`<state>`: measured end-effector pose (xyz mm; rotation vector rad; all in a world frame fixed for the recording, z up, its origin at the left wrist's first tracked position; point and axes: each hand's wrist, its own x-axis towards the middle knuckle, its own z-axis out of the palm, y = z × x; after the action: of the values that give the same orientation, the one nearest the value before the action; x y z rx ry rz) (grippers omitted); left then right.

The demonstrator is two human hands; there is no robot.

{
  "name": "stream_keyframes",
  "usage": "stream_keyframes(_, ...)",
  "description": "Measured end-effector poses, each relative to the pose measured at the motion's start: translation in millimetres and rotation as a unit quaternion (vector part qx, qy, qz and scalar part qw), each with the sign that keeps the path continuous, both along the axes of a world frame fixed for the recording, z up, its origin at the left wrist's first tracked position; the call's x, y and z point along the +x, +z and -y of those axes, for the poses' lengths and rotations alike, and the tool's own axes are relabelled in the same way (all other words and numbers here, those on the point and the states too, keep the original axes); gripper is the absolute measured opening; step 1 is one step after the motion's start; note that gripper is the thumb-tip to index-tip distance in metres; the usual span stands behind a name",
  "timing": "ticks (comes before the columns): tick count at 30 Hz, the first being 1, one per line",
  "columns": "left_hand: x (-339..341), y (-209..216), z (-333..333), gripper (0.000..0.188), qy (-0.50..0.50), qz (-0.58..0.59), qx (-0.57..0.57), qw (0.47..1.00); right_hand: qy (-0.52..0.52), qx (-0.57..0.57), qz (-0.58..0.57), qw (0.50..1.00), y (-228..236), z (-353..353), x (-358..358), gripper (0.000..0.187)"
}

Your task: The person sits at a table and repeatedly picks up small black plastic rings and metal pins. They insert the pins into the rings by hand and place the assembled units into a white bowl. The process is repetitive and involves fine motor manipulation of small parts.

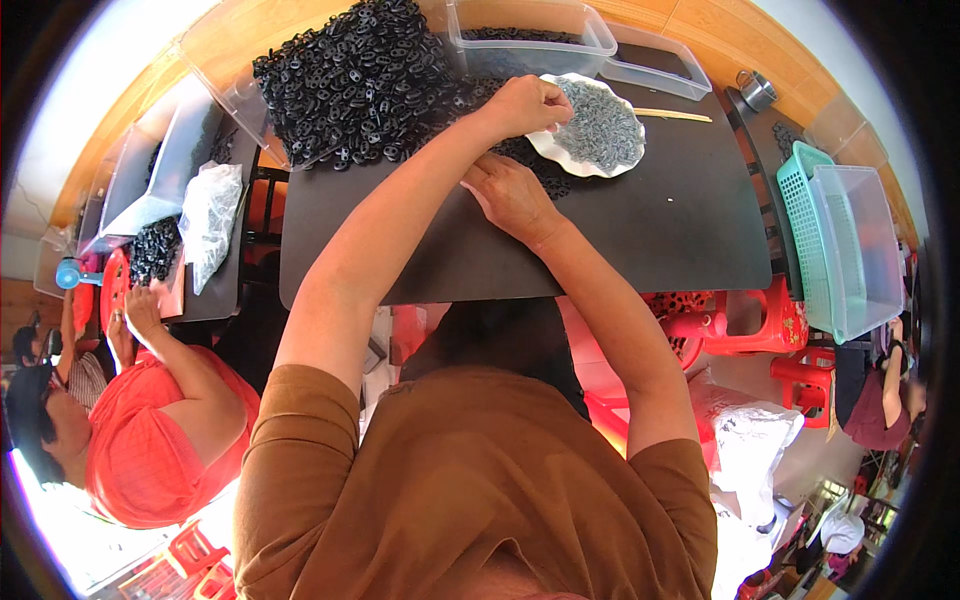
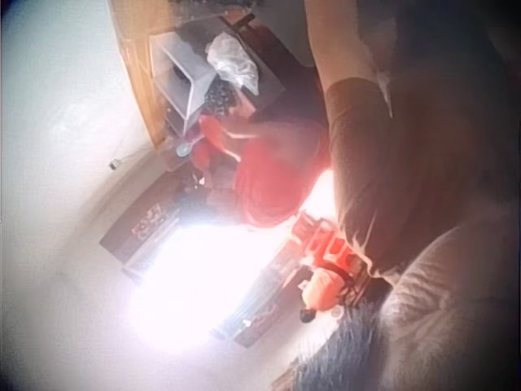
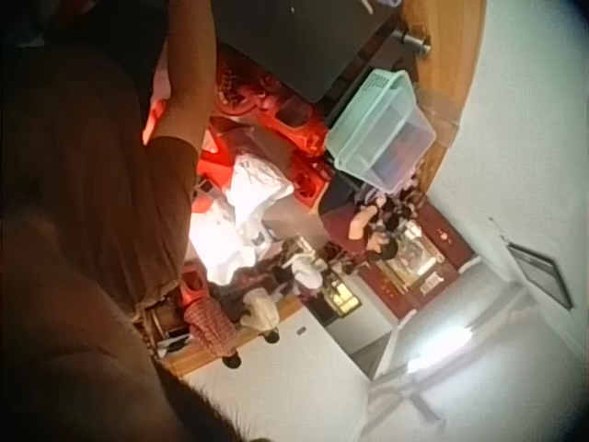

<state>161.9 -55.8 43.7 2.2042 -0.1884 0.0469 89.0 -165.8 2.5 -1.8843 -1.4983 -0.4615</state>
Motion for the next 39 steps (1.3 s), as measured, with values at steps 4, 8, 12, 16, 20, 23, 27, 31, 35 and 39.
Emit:
stream_keyframes(4, -1, 0, 1, 0.022, -0.025, 0.021, 0.045, 0.998, 0.0, 0.016, 0.007, 1.0, -3, 1, 2, 0.028)
stream_keyframes(8, 1, -5, 2, 0.021, -0.011, -0.011, -0.018, 1.0, -0.007, 0.018, 0.013, 1.0, -4, 0, 1, 0.027)
stream_keyframes(12, -7, 5, -3, 0.018, -0.024, -0.024, -0.109, 0.993, -0.018, 0.04, 0.013, 0.999, -2, -1, 0, 0.023)
stream_keyframes(16, -43, 9, -33, 0.017, 0.033, 0.011, -0.204, 0.978, -0.063, 0.075, -0.034, 0.995, 11, 10, 8, 0.02)
stream_keyframes(20, -83, -2, -48, 0.017, 0.085, 0.0, -0.261, 0.962, -0.122, 0.22, -0.151, 0.956, 21, 16, 22, 0.023)
stream_keyframes(23, -97, -12, -40, 0.019, 0.057, -0.008, -0.299, 0.952, -0.096, 0.209, -0.159, 0.96, 21, 15, 22, 0.024)
stream_keyframes(27, -102, -22, -37, 0.019, 0.058, -0.002, -0.33, 0.942, -0.08, 0.191, -0.153, 0.966, 19, 14, 23, 0.02)
stream_keyframes(31, -107, -31, -38, 0.018, 0.061, -0.025, -0.376, 0.924, -0.059, 0.182, -0.103, 0.976, 22, 17, 23, 0.014)
stream_keyframes(35, -107, -37, -37, 0.017, 0.068, -0.055, -0.453, 0.887, -0.065, 0.159, -0.116, 0.978, 25, 15, 20, 0.01)
stream_keyframes(39, -107, -38, -31, 0.016, 0.075, -0.063, -0.492, 0.865, -0.073, 0.126, -0.107, 0.983, 24, 17, 24, 0.009)
